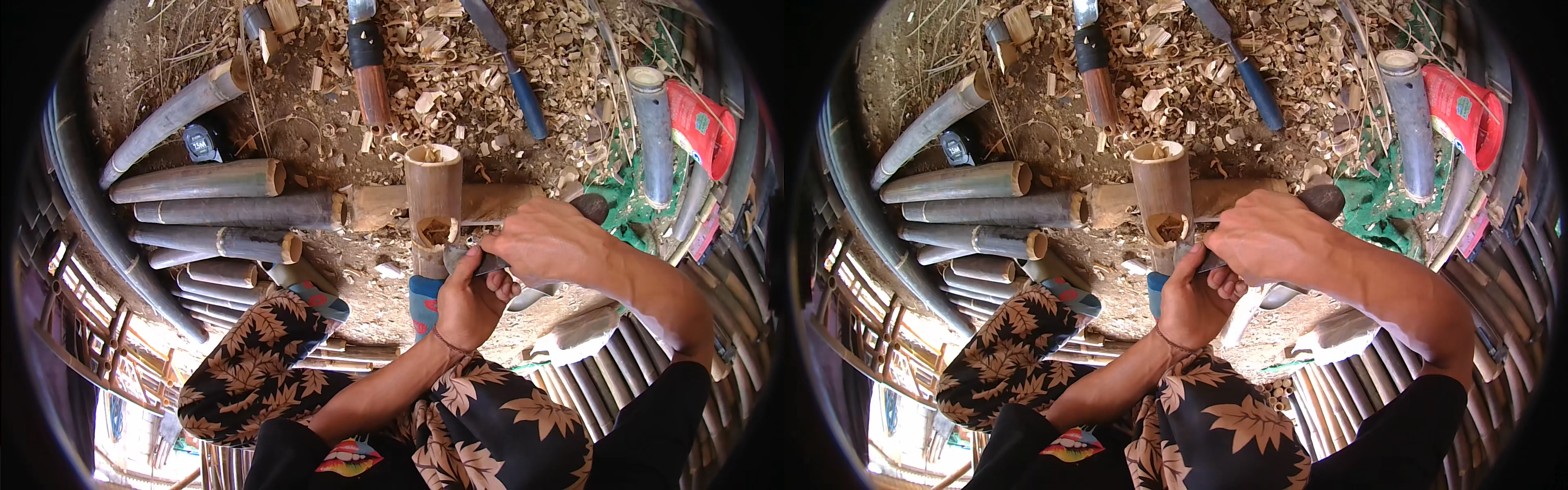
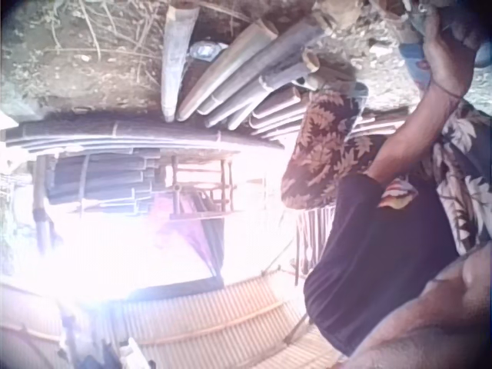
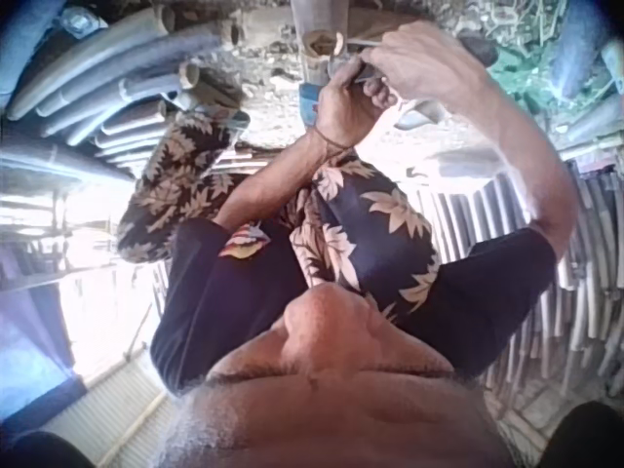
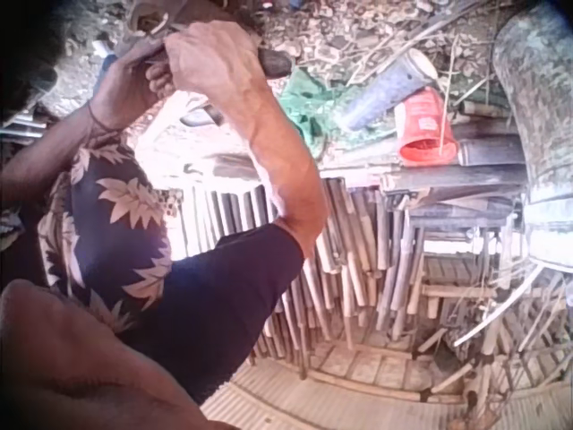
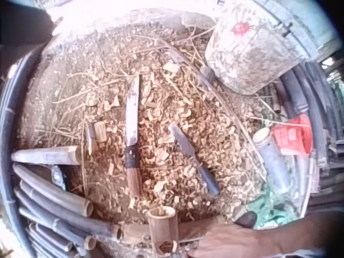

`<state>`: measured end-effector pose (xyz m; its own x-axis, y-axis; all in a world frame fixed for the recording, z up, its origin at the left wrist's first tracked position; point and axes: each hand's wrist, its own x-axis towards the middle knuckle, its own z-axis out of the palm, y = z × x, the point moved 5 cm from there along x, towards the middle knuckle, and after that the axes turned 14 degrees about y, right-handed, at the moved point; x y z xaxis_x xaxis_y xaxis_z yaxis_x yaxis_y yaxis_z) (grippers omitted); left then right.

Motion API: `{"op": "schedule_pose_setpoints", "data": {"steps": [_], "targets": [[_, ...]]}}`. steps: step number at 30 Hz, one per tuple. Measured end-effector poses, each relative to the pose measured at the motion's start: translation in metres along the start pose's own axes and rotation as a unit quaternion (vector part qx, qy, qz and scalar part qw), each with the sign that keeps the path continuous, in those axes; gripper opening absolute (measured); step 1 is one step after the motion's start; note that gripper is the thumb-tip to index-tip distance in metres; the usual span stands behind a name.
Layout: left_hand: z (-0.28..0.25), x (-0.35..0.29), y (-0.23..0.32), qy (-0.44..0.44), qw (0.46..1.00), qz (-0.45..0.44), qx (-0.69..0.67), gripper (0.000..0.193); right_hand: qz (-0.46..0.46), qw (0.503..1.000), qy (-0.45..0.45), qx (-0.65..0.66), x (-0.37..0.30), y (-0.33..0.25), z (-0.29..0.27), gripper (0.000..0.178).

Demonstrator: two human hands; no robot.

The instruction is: The person uses a curved blade and a wooden mallet to shave and carve the inner surface of a bamboo stalk segment.

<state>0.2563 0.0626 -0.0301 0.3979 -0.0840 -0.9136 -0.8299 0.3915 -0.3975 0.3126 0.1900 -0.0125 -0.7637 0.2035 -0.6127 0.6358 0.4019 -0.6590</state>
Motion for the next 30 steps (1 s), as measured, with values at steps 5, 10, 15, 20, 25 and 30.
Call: {"op": "schedule_pose_setpoints", "data": {"steps": [5,10,15,20,25,30], "targets": [[0.0,-0.006,0.014,0.047,0.994,0.056,0.084,0.024,0.099,0.987,0.007,0.123,-0.008,0.008,0.026,0.023],[-0.018,-0.011,0.034,0.148,0.923,0.123,0.332,0.029,0.176,0.95,0.078,0.248,-0.02,-0.009,0.073,0.028],[-0.018,-0.024,0.062,0.128,0.811,0.178,0.542,0.034,0.201,0.859,0.237,0.407,-0.016,-0.041,0.099,0.038],[-0.009,-0.025,0.054,0.109,0.835,0.206,0.498,0.043,0.174,0.899,0.209,0.344,-0.027,-0.033,0.069,0.042],[0.004,-0.008,0.005,-0.079,0.993,-0.059,0.065,0.036,0.068,0.995,0.058,-0.047,-0.027,-0.014,0.012,0.022],[-0.006,-0.007,0.011,0.039,0.998,-0.011,0.043,0.025,0.041,0.993,-0.066,0.088,0.004,0.004,0.005,0.019]]}}
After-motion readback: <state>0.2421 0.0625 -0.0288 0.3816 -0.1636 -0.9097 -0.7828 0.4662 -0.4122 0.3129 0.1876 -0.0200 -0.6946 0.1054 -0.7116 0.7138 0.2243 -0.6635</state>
